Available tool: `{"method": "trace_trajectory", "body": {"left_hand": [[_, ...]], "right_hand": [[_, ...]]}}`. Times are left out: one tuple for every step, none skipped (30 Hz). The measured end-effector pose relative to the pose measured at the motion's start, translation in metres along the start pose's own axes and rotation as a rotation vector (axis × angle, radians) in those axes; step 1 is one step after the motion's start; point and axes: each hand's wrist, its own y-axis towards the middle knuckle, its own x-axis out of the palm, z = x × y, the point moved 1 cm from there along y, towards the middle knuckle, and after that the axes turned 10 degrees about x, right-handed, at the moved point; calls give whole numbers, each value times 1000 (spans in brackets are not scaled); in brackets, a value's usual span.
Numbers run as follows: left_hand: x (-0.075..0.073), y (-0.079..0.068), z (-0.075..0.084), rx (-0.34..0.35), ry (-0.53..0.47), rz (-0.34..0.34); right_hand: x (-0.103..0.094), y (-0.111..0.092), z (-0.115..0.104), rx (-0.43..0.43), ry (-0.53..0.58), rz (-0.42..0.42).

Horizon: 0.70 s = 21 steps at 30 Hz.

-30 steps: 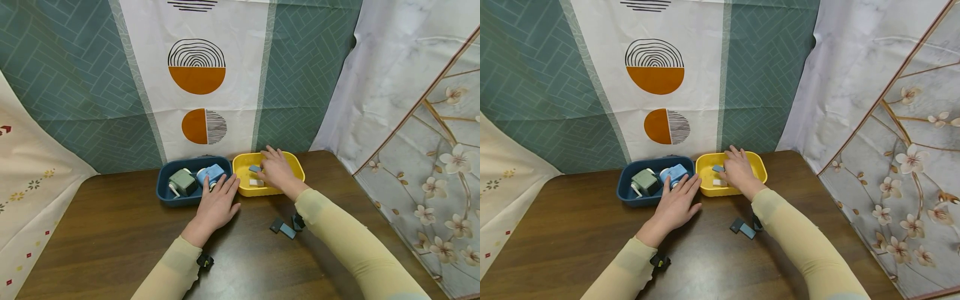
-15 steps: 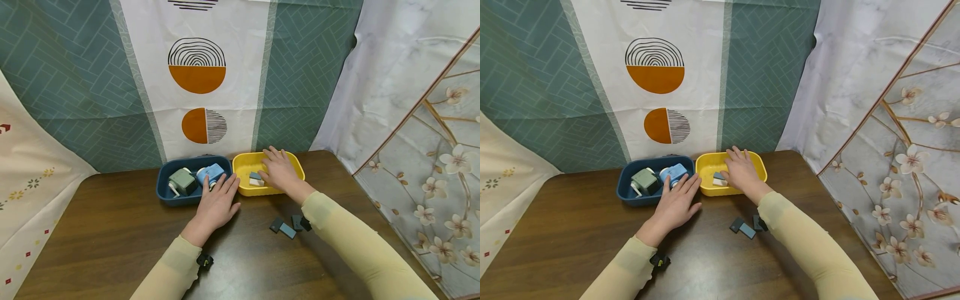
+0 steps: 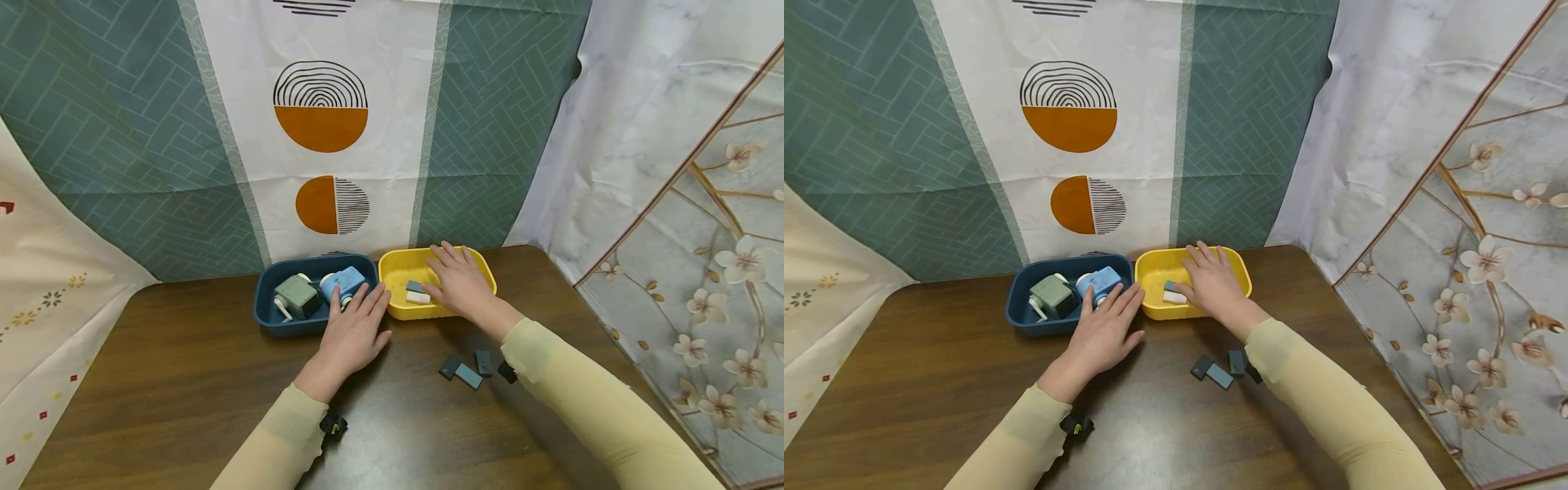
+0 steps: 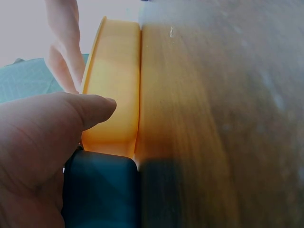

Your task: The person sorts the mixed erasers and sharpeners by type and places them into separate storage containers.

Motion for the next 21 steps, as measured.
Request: {"method": "trace_trajectory", "body": {"left_hand": [[0,0,0,-1,-2,-1],[-1,0,0,-1,-4,-1],[-1,0,0,-1,-5,0],[-1,0,0,-1,-5,-2],[-1,0,1,-1,-4,-1],[-1,0,1,-1,-3,-2],[-1,0,1,-2,-1,-3],[-1,0,1,-2,2,-3],[-1,0,1,-2,4,-3],[-1,0,0,-2,7,-5],[-1,0,0,-2,8,-4],[-1,0,0,-1,8,-4],[-1,0,0,0,9,-3],[-1,-1,0,0,8,-2],[-1,-1,0,0,6,-2],[-1,-1,0,1,4,-1],[-1,-1,0,1,3,0],[-1,-1,0,2,2,1],[-1,-1,0,2,0,2],[-1,-1,0,2,1,2],[-1,-1,1,2,1,2]], "right_hand": [[0,-1,0,-2,-1,2],[-1,-2,0,-5,-3,5],[-1,-3,0,-9,-5,9],[-1,-4,0,-13,-4,12],[-1,-5,1,-18,-4,17],[-1,-6,1,-23,-4,22],[-2,-7,1,-28,-6,28],[-2,-8,1,-33,-7,32],[-2,-9,1,-37,-4,35],[-2,-10,2,-41,-3,37],[-2,-12,2,-46,-2,42],[-3,-13,2,-49,-2,48],[-3,-14,2,-53,-3,53],[-3,-15,3,-57,-2,59],[-3,-17,3,-61,-1,67],[-3,-18,3,-64,-1,76],[-4,-19,4,-68,-1,84],[-4,-21,4,-71,-1,91],[-5,-22,5,-73,2,96],[-5,-23,5,-74,5,100],[-5,-25,5,-75,8,101]]}}
